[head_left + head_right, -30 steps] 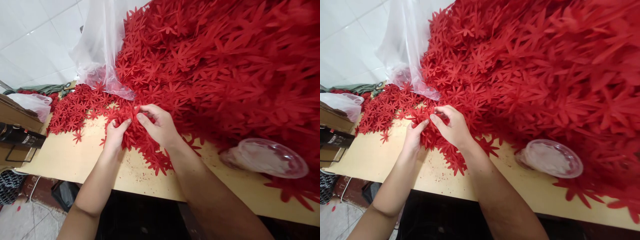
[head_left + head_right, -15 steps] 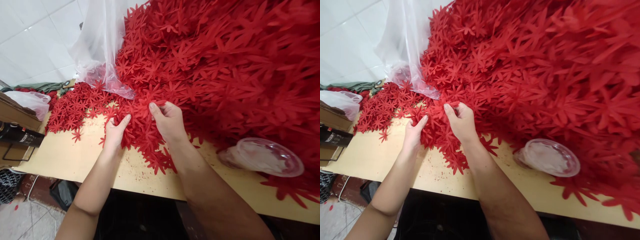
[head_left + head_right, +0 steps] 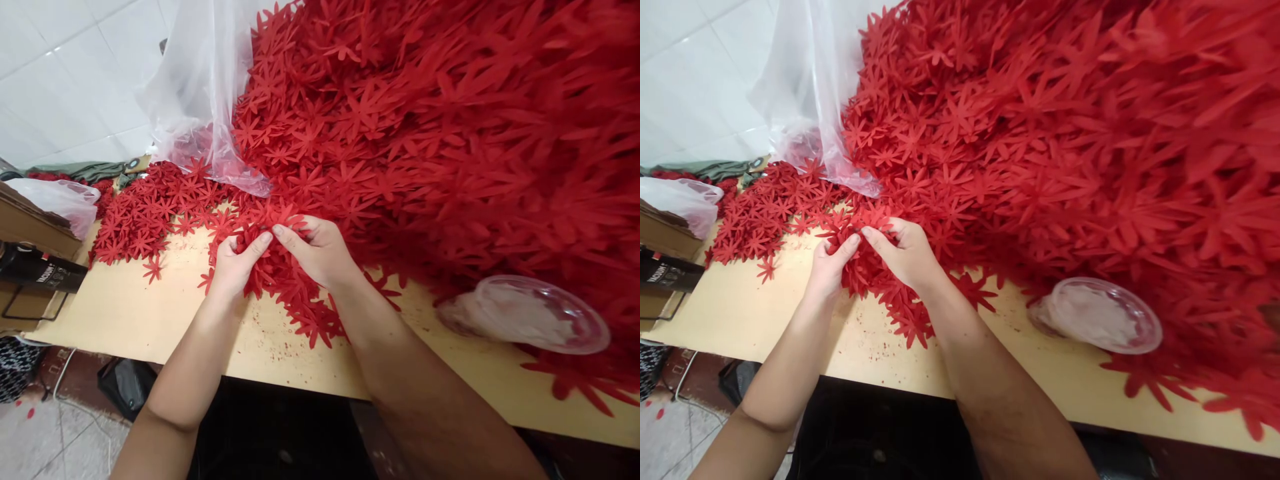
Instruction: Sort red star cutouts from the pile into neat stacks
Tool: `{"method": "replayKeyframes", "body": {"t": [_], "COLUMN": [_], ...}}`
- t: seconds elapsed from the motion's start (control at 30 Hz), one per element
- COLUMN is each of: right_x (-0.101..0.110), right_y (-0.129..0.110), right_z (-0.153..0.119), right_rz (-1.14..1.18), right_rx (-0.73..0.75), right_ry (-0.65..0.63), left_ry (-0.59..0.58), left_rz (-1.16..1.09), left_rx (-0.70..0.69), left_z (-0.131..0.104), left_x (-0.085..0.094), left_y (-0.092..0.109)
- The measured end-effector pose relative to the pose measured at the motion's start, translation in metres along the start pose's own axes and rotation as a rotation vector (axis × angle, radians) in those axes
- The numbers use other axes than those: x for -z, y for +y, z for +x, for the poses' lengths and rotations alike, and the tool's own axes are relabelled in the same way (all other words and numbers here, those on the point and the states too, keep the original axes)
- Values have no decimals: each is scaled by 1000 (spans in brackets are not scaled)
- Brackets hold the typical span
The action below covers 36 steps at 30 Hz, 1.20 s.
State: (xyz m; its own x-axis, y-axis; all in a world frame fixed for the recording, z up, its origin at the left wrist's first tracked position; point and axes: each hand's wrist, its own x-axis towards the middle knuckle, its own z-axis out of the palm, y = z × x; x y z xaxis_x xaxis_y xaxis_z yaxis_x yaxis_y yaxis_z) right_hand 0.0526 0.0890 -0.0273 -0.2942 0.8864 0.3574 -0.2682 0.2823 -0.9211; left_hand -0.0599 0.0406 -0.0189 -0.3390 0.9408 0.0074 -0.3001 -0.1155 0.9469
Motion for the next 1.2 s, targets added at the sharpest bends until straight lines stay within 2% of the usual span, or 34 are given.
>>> {"method": "replayKeyframes", "body": {"t": [0.07,0.2,0.27,0.43,0.57,0.7,0.8,0.97,1.1,1.2], "right_x": [0,1,2,9,20,30,29,10,3,4], "right_y": [0,0,-1,-3,8,24,22,5,4,5], "right_z": [0,-1,-2,0,6,9,7,-1,-1,1], "right_rz": [13,35,19,-109,-211,-507,-654,-576,-436,-275], "right_rx": [-9,0,-7,-1,57,238,346,358,228,134], "right_ry": [-59,-171,-177,-32,88,239,222,44,62,156], "left_ry": [-8,92,137,177,228,241,228,149,86,107], "left_rz": [-15,-89,-133,-205,-226,-219,-182,-98,-67,-71], "left_rx": [16,34,35,51,56,38,46,24,7,8], "left_z": [-1,0,1,3,6,6,3,-1,-3,-2], "left_x": [-1,-3,-4,-2,2,3,0,-5,-6,-6], "left_y": [1,3,3,3,3,2,1,0,-2,-3]}}
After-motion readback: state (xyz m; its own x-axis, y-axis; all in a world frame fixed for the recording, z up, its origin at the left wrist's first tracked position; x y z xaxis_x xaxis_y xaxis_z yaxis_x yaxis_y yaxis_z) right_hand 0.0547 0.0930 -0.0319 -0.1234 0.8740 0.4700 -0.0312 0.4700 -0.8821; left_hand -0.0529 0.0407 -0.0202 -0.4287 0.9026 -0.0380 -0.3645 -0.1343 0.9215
